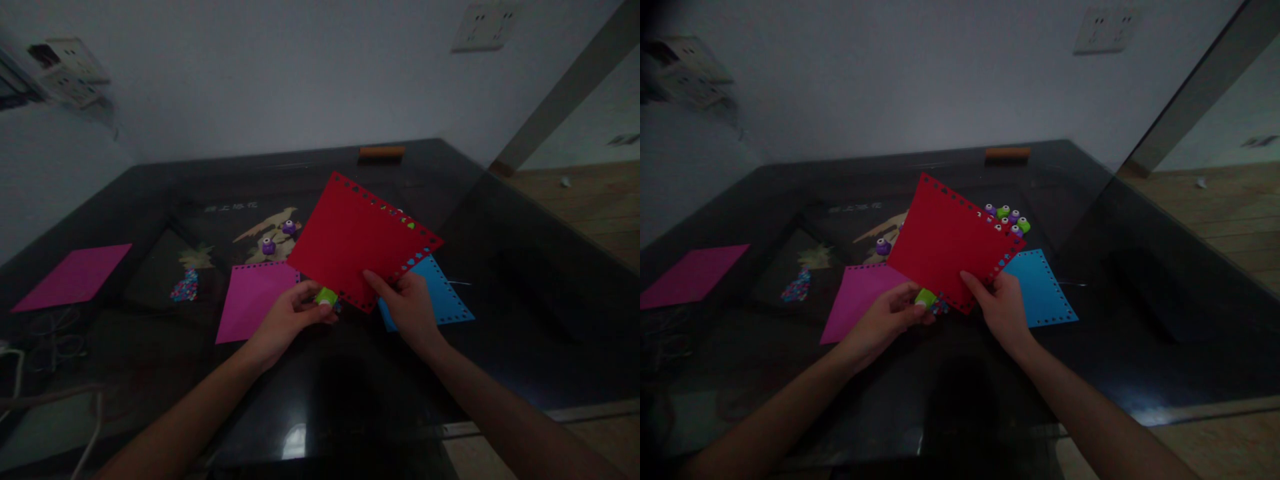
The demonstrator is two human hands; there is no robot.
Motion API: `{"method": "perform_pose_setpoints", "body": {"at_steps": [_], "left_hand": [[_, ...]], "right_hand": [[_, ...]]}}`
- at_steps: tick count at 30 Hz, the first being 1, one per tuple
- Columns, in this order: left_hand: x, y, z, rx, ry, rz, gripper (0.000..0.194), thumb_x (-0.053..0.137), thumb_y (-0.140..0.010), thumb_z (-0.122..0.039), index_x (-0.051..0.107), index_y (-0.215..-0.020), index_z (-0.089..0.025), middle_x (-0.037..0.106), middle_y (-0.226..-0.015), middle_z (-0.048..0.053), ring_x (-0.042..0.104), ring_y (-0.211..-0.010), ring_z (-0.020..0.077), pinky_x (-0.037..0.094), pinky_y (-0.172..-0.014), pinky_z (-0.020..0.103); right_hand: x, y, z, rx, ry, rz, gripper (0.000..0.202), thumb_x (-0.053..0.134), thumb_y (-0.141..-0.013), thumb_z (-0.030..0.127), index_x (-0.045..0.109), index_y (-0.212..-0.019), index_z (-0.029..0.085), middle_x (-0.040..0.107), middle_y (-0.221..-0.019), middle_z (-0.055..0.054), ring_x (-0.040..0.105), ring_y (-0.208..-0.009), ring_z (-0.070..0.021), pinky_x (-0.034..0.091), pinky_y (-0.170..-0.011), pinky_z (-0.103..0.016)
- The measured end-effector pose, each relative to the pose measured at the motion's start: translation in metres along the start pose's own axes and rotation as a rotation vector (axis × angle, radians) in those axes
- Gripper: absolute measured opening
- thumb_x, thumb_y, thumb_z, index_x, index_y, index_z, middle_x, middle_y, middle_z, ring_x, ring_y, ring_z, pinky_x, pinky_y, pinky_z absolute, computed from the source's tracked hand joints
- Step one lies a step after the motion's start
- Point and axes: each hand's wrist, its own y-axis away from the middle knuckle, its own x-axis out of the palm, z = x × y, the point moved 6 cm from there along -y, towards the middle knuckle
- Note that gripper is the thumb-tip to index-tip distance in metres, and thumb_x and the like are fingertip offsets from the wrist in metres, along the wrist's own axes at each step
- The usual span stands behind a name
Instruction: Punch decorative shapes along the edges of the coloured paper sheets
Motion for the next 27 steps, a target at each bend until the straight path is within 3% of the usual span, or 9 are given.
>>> {"method": "perform_pose_setpoints", "body": {"at_steps": [16, 21, 27], "left_hand": [[0.003, 0.0, -0.002, 0.032, -0.011, 0.01, 0.035, 0.072, -0.071, -0.024, 0.062, -0.104, -0.016, 0.066, -0.1, 0.007, 0.06, -0.073, 0.013, 0.046, -0.07, 0.026], [0.002, -0.001, 0.0, 0.042, 0.018, -0.038, 0.03, 0.073, -0.07, -0.028, 0.063, -0.094, -0.014, 0.065, -0.084, 0.004, 0.056, -0.067, 0.0117, 0.044, -0.064, 0.024], [0.003, -0.001, 0.001, 0.045, 0.069, -0.051, 0.031, 0.073, -0.07, -0.028, 0.064, -0.097, -0.015, 0.065, -0.09, 0.005, 0.055, -0.069, 0.0118, 0.044, -0.065, 0.025]], "right_hand": [[0.001, 0.005, 0.015, -0.205, 0.228, 0.0, 0.018, 0.061, -0.08, 0.036, 0.071, -0.082, 0.02, 0.074, -0.089, -0.005, 0.068, -0.081, -0.0255, 0.053, -0.075, -0.039], [0.004, 0.006, 0.014, -0.191, 0.224, 0.033, 0.016, 0.062, -0.08, 0.034, 0.071, -0.086, 0.021, 0.074, -0.092, -0.005, 0.068, -0.084, -0.0248, 0.054, -0.076, -0.039], [0.007, 0.006, 0.007, -0.092, 0.119, 0.05, 0.021, 0.068, -0.073, 0.034, 0.07, -0.087, 0.018, 0.074, -0.091, -0.007, 0.069, -0.081, -0.0246, 0.055, -0.073, -0.039]]}}
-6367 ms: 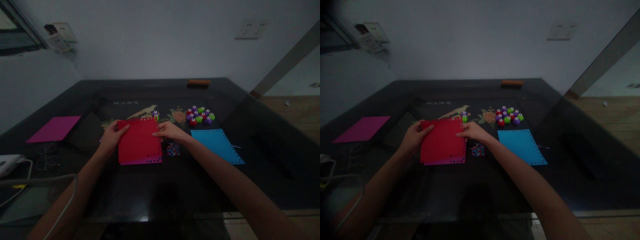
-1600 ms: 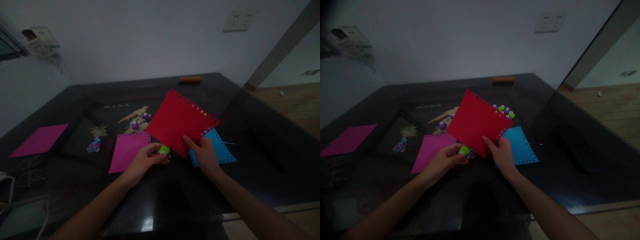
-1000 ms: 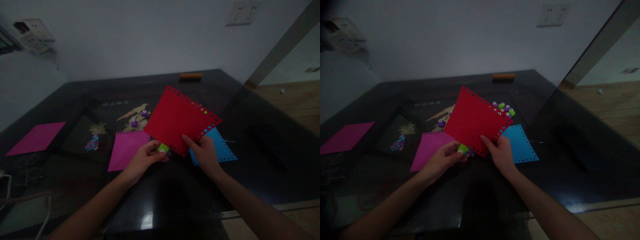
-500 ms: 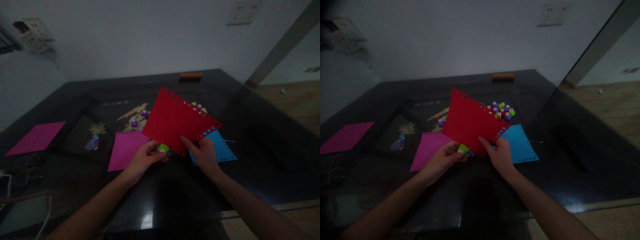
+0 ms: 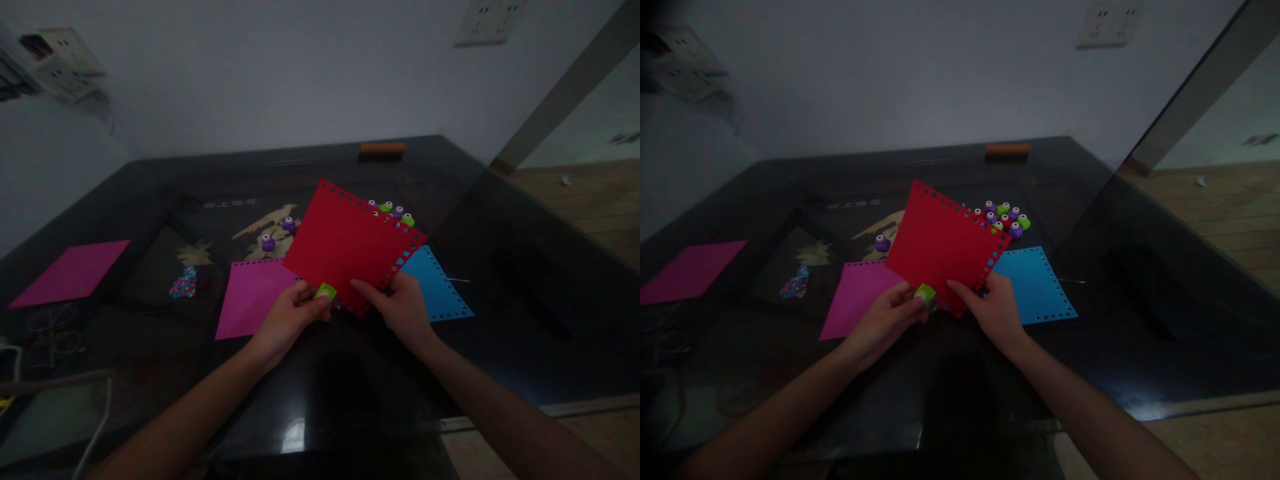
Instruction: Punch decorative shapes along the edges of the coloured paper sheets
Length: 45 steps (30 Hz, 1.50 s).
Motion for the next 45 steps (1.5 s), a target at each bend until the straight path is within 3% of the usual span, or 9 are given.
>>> {"method": "perform_pose_setpoints", "body": {"at_steps": [12, 18, 27, 45], "left_hand": [[-0.003, -0.002, 0.0016, -0.004, -0.018, -0.036, 0.025, 0.074, -0.068, -0.03, 0.064, -0.084, -0.014, 0.062, -0.078, 0.003, 0.054, -0.068, 0.013, 0.043, -0.065, 0.026], [-0.0046, -0.0013, -0.0018, 0.02, -0.121, -0.053, 0.032, 0.072, -0.069, -0.033, 0.065, -0.095, -0.016, 0.066, -0.086, 0.004, 0.055, -0.07, 0.0139, 0.038, -0.059, 0.024], [-0.0042, -0.0009, 0.0004, -0.004, -0.093, -0.04, 0.03, 0.071, -0.072, -0.033, 0.064, -0.096, -0.016, 0.068, -0.1, 0.007, 0.061, -0.089, 0.0197, 0.044, -0.078, 0.029], [-0.0057, -0.0029, 0.0026, -0.011, -0.087, -0.045, 0.037, 0.072, -0.07, -0.032, 0.065, -0.102, -0.014, 0.068, -0.102, 0.009, 0.062, -0.09, 0.0215, 0.044, -0.081, 0.033]], "right_hand": [[0.0035, -0.0016, -0.0009, 0.029, -0.003, 0.052, 0.018, 0.066, -0.075, 0.031, 0.071, -0.089, 0.021, 0.073, -0.097, -0.006, 0.068, -0.088, -0.0252, 0.054, -0.08, -0.041], [0.0035, -0.0009, -0.0014, 0.016, 0.021, 0.046, 0.018, 0.066, -0.076, 0.032, 0.071, -0.09, 0.021, 0.073, -0.097, -0.005, 0.068, -0.088, -0.0261, 0.053, -0.08, -0.042], [0.0036, -0.0009, -0.0027, 0.007, 0.027, 0.053, 0.016, 0.065, -0.076, 0.033, 0.071, -0.088, 0.024, 0.073, -0.097, -0.005, 0.067, -0.091, -0.0256, 0.052, -0.085, -0.045], [0.0043, -0.0012, -0.0045, -0.011, 0.049, 0.06, 0.016, 0.064, -0.078, 0.033, 0.07, -0.089, 0.023, 0.072, -0.099, -0.004, 0.067, -0.092, -0.0253, 0.052, -0.084, -0.043]]}}
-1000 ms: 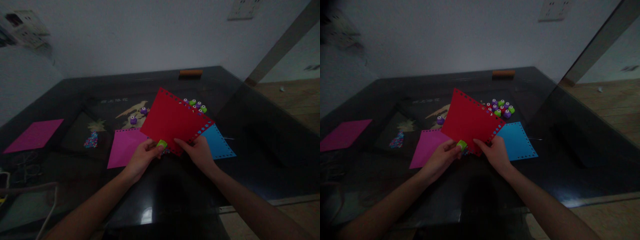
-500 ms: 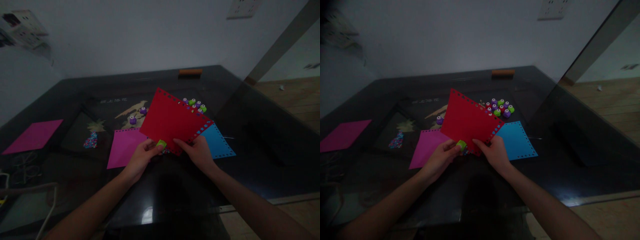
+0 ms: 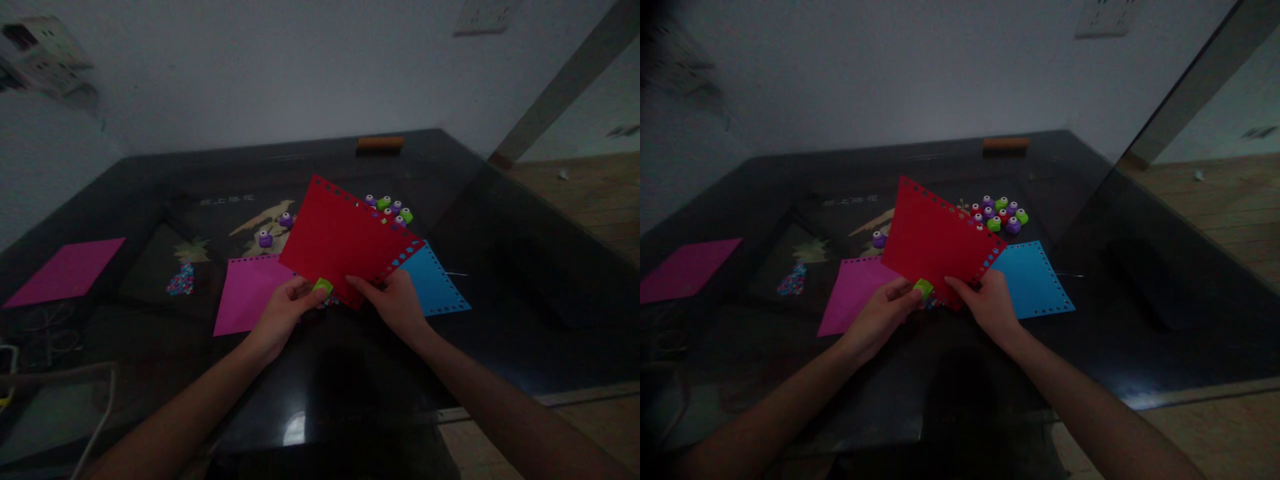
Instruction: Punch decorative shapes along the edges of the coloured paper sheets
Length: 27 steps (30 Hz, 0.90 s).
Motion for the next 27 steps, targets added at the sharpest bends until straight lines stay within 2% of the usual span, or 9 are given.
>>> {"method": "perform_pose_setpoints", "body": {"at_steps": [6, 11, 17, 27], "left_hand": [[0.0001, -0.0007, 0.0008, 0.009, -0.016, 0.022, 0.039, 0.071, -0.072, -0.033, 0.064, -0.105, -0.015, 0.068, -0.107, 0.01, 0.062, -0.093, 0.0225, 0.045, -0.083, 0.034], [-0.0021, -0.0007, 0.0009, 0.014, -0.041, -0.003, 0.033, 0.071, -0.072, -0.034, 0.065, -0.099, -0.016, 0.068, -0.103, 0.009, 0.061, -0.09, 0.0212, 0.045, -0.081, 0.032], [-0.0002, -0.0001, 0.0008, 0.007, 0.007, 0.027, 0.033, 0.071, -0.073, -0.031, 0.065, -0.102, -0.016, 0.068, -0.105, 0.008, 0.061, -0.093, 0.0202, 0.043, -0.083, 0.031], [0.0014, 0.0002, 0.001, 0.005, 0.03, 0.047, 0.033, 0.07, -0.075, -0.031, 0.065, -0.103, -0.015, 0.069, -0.105, 0.009, 0.062, -0.094, 0.0219, 0.043, -0.088, 0.035]], "right_hand": [[0.0003, -0.0007, 0.0018, -0.014, -0.001, -0.002, 0.016, 0.065, -0.077, 0.032, 0.07, -0.089, 0.023, 0.072, -0.098, -0.005, 0.067, -0.091, -0.0259, 0.052, -0.084, -0.043], [0.0005, -0.0003, 0.0014, 0.004, -0.022, -0.002, 0.015, 0.065, -0.076, 0.032, 0.071, -0.088, 0.024, 0.072, -0.098, -0.005, 0.067, -0.091, -0.0259, 0.052, -0.084, -0.044], [0.0003, 0.0, 0.0004, 0.002, 0.013, 0.001, 0.015, 0.065, -0.077, 0.034, 0.07, -0.086, 0.024, 0.073, -0.097, -0.005, 0.067, -0.09, -0.026, 0.052, -0.084, -0.044], [0.0, -0.0001, 0.0021, 0.0, 0.01, 0.006, 0.016, 0.065, -0.077, 0.032, 0.069, -0.09, 0.023, 0.072, -0.1, -0.004, 0.067, -0.092, -0.0248, 0.052, -0.084, -0.042]]}}
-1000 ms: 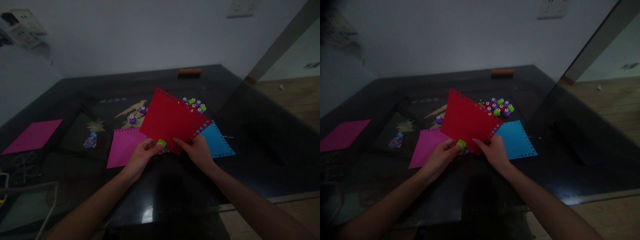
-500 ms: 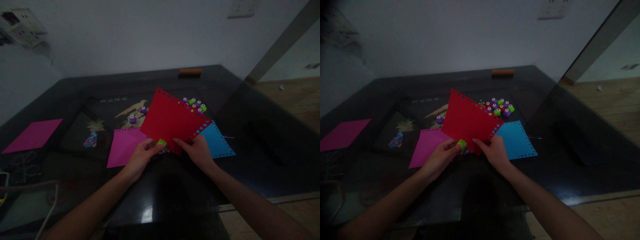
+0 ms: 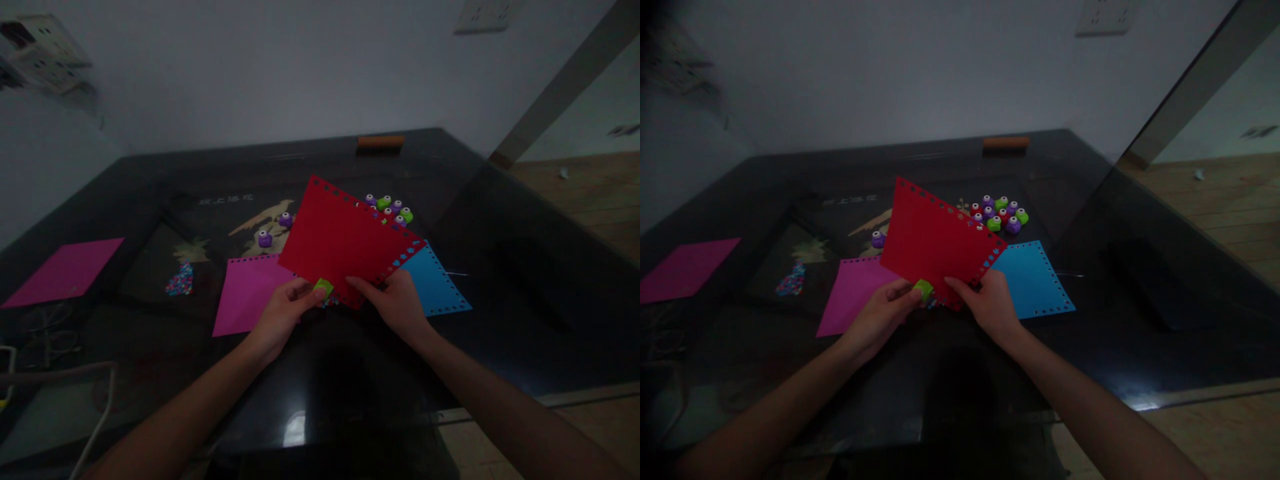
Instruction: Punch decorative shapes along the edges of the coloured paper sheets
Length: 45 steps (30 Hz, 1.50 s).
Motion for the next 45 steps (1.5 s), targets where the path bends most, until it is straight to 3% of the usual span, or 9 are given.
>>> {"method": "perform_pose_setpoints", "body": {"at_steps": [9, 27, 39, 45], "left_hand": [[-0.0026, -0.0014, 0.0024, -0.001, -0.009, -0.022, 0.027, 0.071, -0.074, -0.032, 0.067, -0.096, -0.015, 0.071, -0.098, 0.007, 0.064, -0.092, 0.0213, 0.044, -0.085, 0.032], [0.0019, 0.0006, -0.0022, 0.024, 0.024, 0.012, 0.032, 0.069, -0.075, -0.029, 0.067, -0.105, -0.018, 0.07, -0.108, 0.008, 0.064, -0.097, 0.0215, 0.043, -0.093, 0.036], [-0.0027, -0.0003, -0.0005, 0.013, -0.013, -0.039, 0.026, 0.072, -0.071, -0.032, 0.07, -0.092, -0.016, 0.072, -0.095, 0.006, 0.064, -0.089, 0.0213, 0.045, -0.082, 0.032], [-0.0039, -0.0004, -0.0008, 0.021, -0.055, -0.041, 0.026, 0.071, -0.073, -0.034, 0.07, -0.091, -0.016, 0.072, -0.095, 0.007, 0.064, -0.09, 0.022, 0.045, -0.084, 0.034]], "right_hand": [[-0.0006, 0.0, 0.0, -0.04, 0.018, -0.01, 0.015, 0.066, -0.076, 0.03, 0.07, -0.088, 0.022, 0.073, -0.097, -0.005, 0.067, -0.09, -0.0261, 0.053, -0.082, -0.042], [-0.0009, 0.0003, 0.0021, -0.064, -0.004, -0.019, 0.013, 0.067, -0.076, 0.03, 0.07, -0.087, 0.023, 0.073, -0.096, -0.006, 0.068, -0.09, -0.0249, 0.053, -0.083, -0.042], [-0.0008, 0.0004, 0.0013, -0.038, 0.01, -0.016, 0.015, 0.066, -0.076, 0.031, 0.071, -0.088, 0.023, 0.073, -0.097, -0.004, 0.067, -0.092, -0.026, 0.052, -0.085, -0.042], [-0.0009, 0.0006, 0.0008, -0.036, 0.011, -0.016, 0.018, 0.066, -0.076, 0.034, 0.07, -0.089, 0.023, 0.073, -0.097, -0.005, 0.067, -0.091, -0.0249, 0.052, -0.084, -0.042]]}}
